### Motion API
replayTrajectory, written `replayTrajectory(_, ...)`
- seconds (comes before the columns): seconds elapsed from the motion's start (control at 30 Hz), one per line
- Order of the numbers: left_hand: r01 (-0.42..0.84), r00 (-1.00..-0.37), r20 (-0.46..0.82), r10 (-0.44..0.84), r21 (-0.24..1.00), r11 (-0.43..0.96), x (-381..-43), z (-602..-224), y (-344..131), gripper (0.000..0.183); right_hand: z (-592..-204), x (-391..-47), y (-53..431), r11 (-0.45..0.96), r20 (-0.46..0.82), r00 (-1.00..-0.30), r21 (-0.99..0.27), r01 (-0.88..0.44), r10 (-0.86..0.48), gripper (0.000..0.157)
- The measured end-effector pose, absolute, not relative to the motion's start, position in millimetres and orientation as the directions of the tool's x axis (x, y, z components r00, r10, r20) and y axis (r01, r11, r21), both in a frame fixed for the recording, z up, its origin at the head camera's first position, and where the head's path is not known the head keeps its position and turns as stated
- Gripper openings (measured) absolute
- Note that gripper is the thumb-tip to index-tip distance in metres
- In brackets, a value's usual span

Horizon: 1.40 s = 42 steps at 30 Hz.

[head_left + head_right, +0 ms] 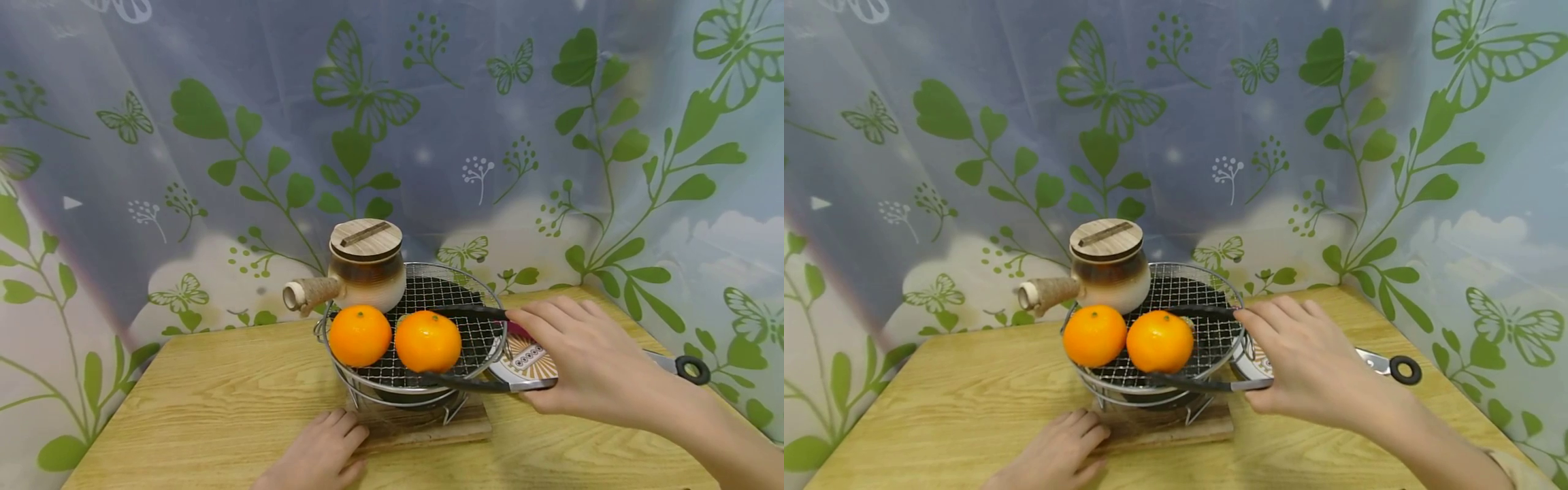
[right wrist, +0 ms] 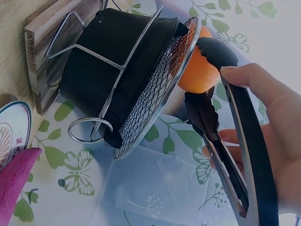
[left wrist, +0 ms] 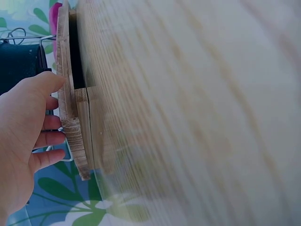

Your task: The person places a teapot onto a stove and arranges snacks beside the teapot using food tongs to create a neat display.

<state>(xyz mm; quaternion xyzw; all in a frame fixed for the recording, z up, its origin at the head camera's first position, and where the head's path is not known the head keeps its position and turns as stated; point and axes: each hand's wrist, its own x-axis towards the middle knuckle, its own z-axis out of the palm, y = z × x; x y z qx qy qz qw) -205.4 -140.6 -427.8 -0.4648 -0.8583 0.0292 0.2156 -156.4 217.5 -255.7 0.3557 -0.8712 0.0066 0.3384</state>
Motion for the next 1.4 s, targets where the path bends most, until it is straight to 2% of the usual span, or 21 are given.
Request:
replayTrajectory(0.53, 0.788, -0.461, 0.356, 0.813, -0.258, 0.560, -206, -427, -140, 0.026, -254, -156, 217, 0.732, 0.595, -0.499, 0.240, -0.638, -0.630, 0.076)
replayTrajectory(0.87, 0.789, -0.434, 0.383, 0.816, -0.276, 0.549, -207, -429, -141, 0.028, -257, -155, 221, 0.734, 0.589, -0.511, 0.224, -0.641, -0.626, 0.080)
replayTrajectory(1.0, 0.791, -0.427, 0.383, 0.819, -0.281, 0.543, -207, -430, -141, 0.028, -258, -152, 223, 0.761, 0.584, -0.554, 0.182, -0.623, -0.593, 0.082)
replayTrajectory(1.2, 0.793, -0.434, 0.366, 0.823, -0.278, 0.541, -207, -428, -141, 0.027, -257, -145, 232, 0.838, 0.538, -0.680, 0.096, -0.538, -0.498, 0.090)
replayTrajectory(1.4, 0.788, -0.436, 0.366, 0.822, -0.286, 0.546, -207, -428, -140, 0.027, -259, -145, 241, 0.872, 0.532, -0.724, 0.059, -0.485, -0.439, 0.097)
